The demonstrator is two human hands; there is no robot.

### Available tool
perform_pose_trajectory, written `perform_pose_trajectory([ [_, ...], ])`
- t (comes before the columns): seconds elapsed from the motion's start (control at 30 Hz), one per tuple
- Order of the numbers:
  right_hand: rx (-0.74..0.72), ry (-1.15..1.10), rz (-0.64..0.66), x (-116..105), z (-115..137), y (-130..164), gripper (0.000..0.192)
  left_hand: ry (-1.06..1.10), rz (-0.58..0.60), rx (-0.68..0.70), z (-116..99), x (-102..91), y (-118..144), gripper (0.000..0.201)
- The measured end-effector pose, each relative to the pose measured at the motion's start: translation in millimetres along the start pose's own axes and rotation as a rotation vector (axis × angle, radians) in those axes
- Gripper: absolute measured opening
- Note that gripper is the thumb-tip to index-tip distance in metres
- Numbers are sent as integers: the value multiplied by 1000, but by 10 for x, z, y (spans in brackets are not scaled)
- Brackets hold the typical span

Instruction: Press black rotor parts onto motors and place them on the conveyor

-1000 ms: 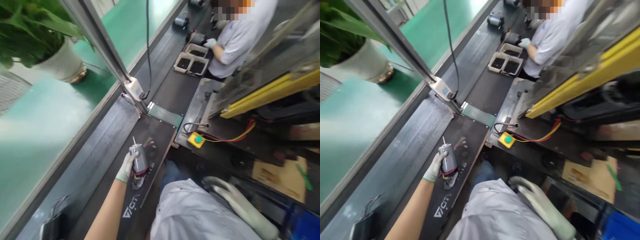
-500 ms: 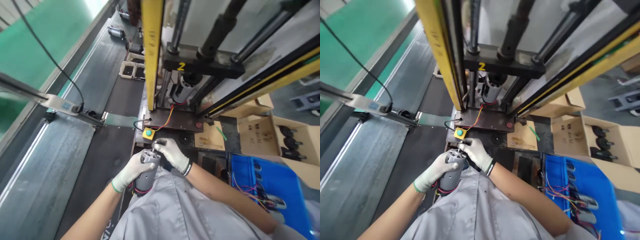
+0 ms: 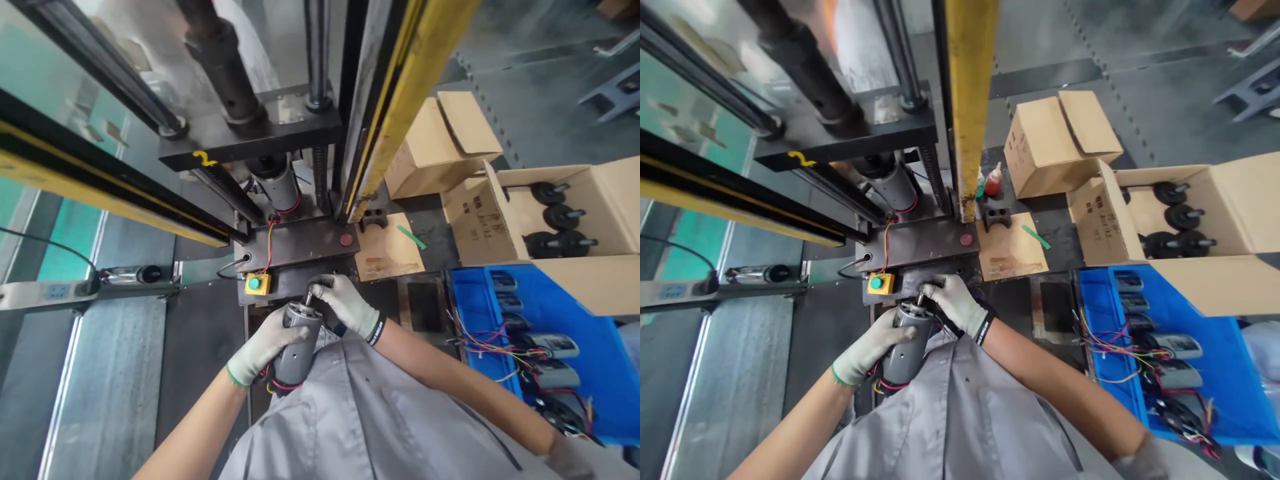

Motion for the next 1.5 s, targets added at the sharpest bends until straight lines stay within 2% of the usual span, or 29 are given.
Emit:
perform_pose_trajectory([
  [0.1, 3, -17, -21, -227, -19, -32, 32, -5, 21, 6, -118, 245, -122, 64],
  [0.23, 32, -76, -11, -482, -144, -17, 30, -72, -24, -50, -86, 432, -248, 64],
  [0.3, 29, -97, -10, -787, -208, -53, 31, -105, -58, -89, -29, 472, -282, 60],
  [0.33, 5, -72, -41, -1048, -228, -106, 36, -112, -75, -105, -3, 481, -292, 59],
  [0.4, -73, 99, -241, -1843, -246, -284, 45, -119, -109, -144, 51, 478, -296, 59],
  [0.47, -136, 450, -571, -2828, -228, -481, 41, -133, -158, -180, 94, 438, -275, 62],
  [0.5, -119, 661, -724, -3278, -233, -577, 40, -152, -189, -193, 109, 405, -254, 63],
  [0.53, -93, 846, -795, -3620, -258, -702, 41, -175, -222, -205, 122, 371, -226, 64],
  [0.57, -67, 943, -826, -3883, -307, -838, 39, -198, -259, -218, 137, 333, -191, 64],
  [0.63, -35, 1039, -787, -4165, -444, -1113, 31, -228, -318, -257, 181, 282, -107, 65],
  [0.7, -23, 1052, -728, -4242, -567, -1304, 21, -225, -351, -307, 247, 277, -20, 66],
  [0.8, -6, 1056, -670, -4250, -638, -1400, 13, -211, -380, -334, 316, 331, 77, 65],
  [0.9, -7, 1003, -662, -4291, -570, -1303, 10, -179, -377, -342, 362, 454, 121, 62],
  [1.0, -40, 882, -672, -4264, -466, -1039, 19, -116, -375, -363, 428, 558, 130, 61],
  [1.1, -37, 673, -610, -4026, -504, -688, 30, -98, -393, -367, 520, 564, 129, 61],
  [1.23, 136, -9, -340, -3390, -842, -335, 42, -52, -342, -391, 618, 604, 125, 60],
  [1.27, 155, -104, -302, -3257, -894, -291, 47, -39, -330, -393, 616, 619, 121, 60],
  [1.33, 102, -42, -346, -3156, -930, -272, 50, -30, -321, -386, 587, 636, 110, 59],
  [1.43, -77, 325, -519, -3176, -853, -341, 37, -30, -306, -382, 560, 651, 96, 57],
  [1.5, -147, 491, -570, -3149, -825, -412, 29, -23, -299, -388, 573, 647, 98, 57],
])
Point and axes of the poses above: each hand's wrist, its own y-axis away from the middle knuckle, its own x-axis out of the palm, z = x × y, the point moved 9 cm from there along -y, towards the middle knuckle, and after that the axes turned 12 degrees about -z, right-handed, at the moved point
